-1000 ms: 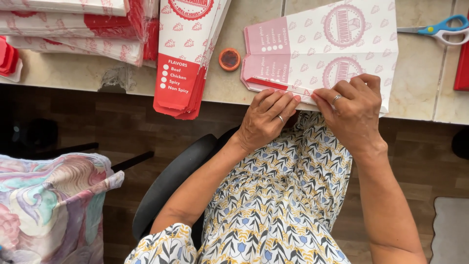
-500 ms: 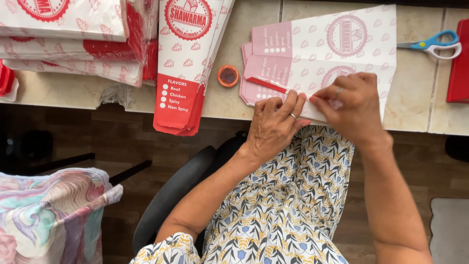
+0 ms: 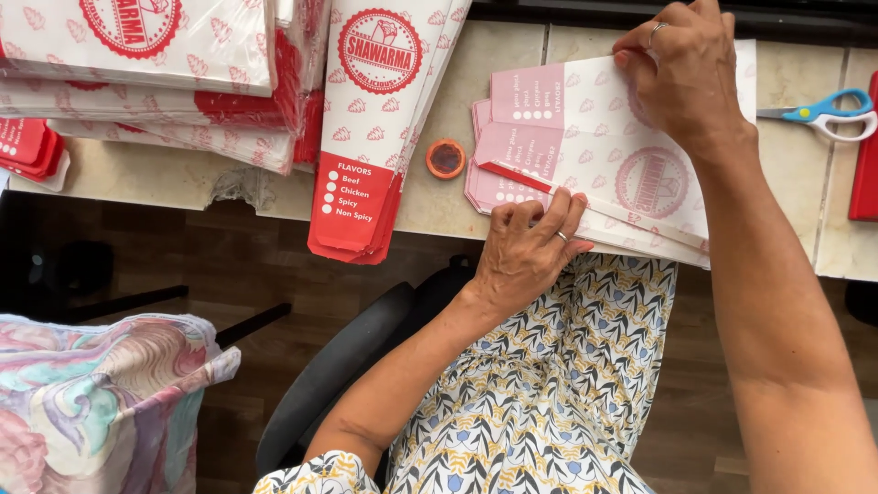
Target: Folding and stacking printed paper shawarma bags at a workstation.
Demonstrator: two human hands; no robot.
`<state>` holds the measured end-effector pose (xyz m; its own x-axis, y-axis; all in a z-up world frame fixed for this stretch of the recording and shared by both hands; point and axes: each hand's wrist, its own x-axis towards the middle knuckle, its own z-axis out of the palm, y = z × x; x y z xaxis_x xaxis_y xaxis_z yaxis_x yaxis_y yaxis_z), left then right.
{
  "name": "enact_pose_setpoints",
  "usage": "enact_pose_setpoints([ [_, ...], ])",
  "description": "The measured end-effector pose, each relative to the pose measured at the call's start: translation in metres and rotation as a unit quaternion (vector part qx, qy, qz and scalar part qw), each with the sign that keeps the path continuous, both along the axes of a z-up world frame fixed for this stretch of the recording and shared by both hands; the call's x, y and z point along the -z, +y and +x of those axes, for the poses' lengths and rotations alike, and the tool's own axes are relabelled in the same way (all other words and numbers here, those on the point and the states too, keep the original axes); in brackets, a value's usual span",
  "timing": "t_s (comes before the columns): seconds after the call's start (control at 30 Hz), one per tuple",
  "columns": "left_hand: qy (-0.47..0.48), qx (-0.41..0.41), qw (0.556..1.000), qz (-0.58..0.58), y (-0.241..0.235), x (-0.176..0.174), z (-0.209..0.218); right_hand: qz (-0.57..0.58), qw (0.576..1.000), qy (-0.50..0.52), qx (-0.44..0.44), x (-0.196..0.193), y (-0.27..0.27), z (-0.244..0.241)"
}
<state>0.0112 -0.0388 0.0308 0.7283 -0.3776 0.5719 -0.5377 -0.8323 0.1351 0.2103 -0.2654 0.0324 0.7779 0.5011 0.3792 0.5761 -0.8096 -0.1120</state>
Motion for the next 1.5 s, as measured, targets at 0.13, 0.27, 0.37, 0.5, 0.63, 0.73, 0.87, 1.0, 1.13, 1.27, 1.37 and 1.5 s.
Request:
enact_pose_setpoints([
  [0.13, 0.0, 0.0, 1.0, -0.003, -0.001, 0.001, 0.001, 0.015, 1.0, -0.013, 0.005, -0.008, -0.004, -0.008],
  [0.27, -0.006, -0.004, 1.0, 0.0, -0.001, -0.001, 0.0, 0.007, 0.994, -0.101, -0.029, -0.052, 0.006, -0.066],
  [0.37, -0.003, -0.009, 1.0, 0.002, 0.0, -0.001, -0.001, 0.029, 0.989, -0.136, -0.054, -0.064, 0.024, -0.122],
  [0.5, -0.067, 0.007, 0.991, -0.116, -0.011, 0.023, 0.005, 0.078, 0.981, -0.163, -0.069, -0.043, 0.044, -0.165],
  [0.63, -0.071, 0.01, 0.99, -0.124, -0.009, 0.02, 0.005, 0.072, 0.985, -0.146, -0.051, -0.037, 0.051, -0.173],
  [0.73, -0.08, 0.015, 0.987, -0.137, -0.01, 0.026, 0.005, 0.062, 0.987, -0.14, -0.041, -0.033, 0.05, -0.172],
  [0.87, -0.069, 0.031, 0.983, -0.168, -0.006, 0.018, 0.005, 0.067, 0.992, -0.101, -0.029, -0.03, 0.046, -0.172],
  [1.0, 0.001, 0.061, 0.982, -0.177, 0.008, 0.013, 0.014, 0.071, 0.994, -0.077, -0.026, -0.03, 0.044, -0.171],
  [1.13, -0.054, 0.067, 0.99, -0.111, 0.037, 0.005, 0.047, 0.081, 0.994, -0.066, -0.021, -0.032, 0.046, -0.172],
  [1.27, -0.066, 0.1, 0.991, -0.067, 0.047, -0.003, 0.061, 0.1, 0.994, -0.038, -0.012, -0.033, 0.047, -0.172],
  [1.37, -0.061, 0.113, 0.99, -0.052, 0.047, 0.0, 0.061, 0.122, 0.992, -0.016, -0.012, -0.033, 0.043, -0.175],
  [1.5, -0.07, 0.112, 0.991, -0.031, 0.046, 0.004, 0.063, 0.132, 0.991, 0.006, -0.006, -0.034, 0.03, -0.18],
])
